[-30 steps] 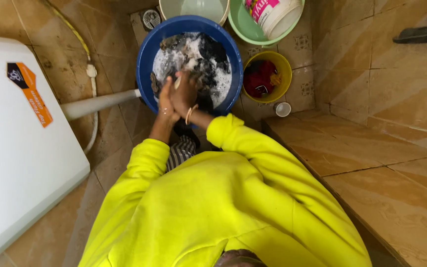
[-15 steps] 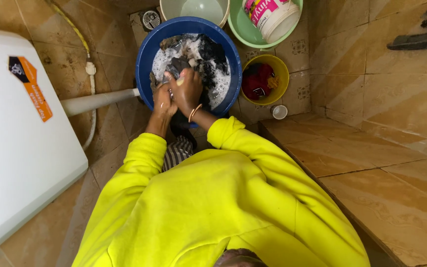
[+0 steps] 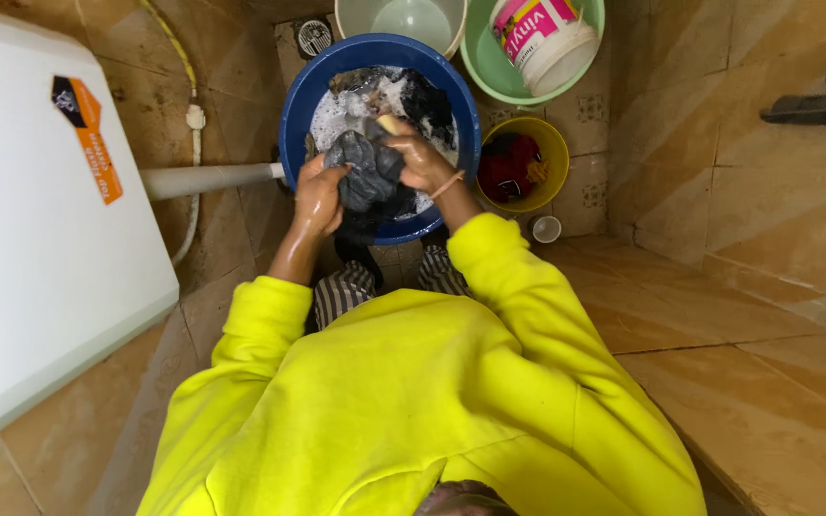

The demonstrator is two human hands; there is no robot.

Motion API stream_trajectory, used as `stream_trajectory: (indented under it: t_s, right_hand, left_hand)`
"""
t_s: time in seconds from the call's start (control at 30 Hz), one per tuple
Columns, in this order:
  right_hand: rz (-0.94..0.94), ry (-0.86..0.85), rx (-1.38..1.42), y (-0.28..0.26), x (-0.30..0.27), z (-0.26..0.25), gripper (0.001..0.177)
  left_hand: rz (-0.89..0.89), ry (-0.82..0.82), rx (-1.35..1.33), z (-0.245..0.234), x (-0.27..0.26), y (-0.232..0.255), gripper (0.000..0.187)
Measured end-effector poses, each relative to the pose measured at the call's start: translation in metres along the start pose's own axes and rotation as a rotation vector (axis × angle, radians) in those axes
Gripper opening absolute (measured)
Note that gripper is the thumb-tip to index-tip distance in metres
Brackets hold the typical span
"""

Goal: Washing various pieces of clothing by hand in a blue basin using water and a bar of soap.

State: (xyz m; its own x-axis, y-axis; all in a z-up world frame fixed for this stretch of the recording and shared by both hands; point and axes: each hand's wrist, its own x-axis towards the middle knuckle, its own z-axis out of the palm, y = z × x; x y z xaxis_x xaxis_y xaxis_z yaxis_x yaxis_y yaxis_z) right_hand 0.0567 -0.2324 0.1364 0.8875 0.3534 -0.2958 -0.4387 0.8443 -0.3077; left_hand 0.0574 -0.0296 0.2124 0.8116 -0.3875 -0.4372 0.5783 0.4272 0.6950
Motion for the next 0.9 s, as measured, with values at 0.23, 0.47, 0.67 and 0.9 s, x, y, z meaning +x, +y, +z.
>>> stream_trajectory:
  t_s: [0.23,0.47,0.67,0.9]
  right_hand:
    - [-0.305,-0.044,-0.383,-0.088,-0.073,0.096,0.048]
    - [-0.333,-0.023,-0.294,-0.12,-0.121,0.195,0.056]
    - [-0.448,-0.123,-0.315,-0.14,-0.154,0.254,0.052]
    - [-0.499,-0.064,-0.287,-0.151,-0.182,0.297,0.052]
  left_hand:
    - [0.417,0.04,0.566,0.033,-0.045,0.083,0.04]
    - [0.675,0.066,0.936,0.068,-0.075,0.133,0.025]
    - [0.826,0.061,1.022,0.087,-0.093,0.16,0.01]
    - [1.146,0.187,1.374,0.077,-0.094,0.182,0.01]
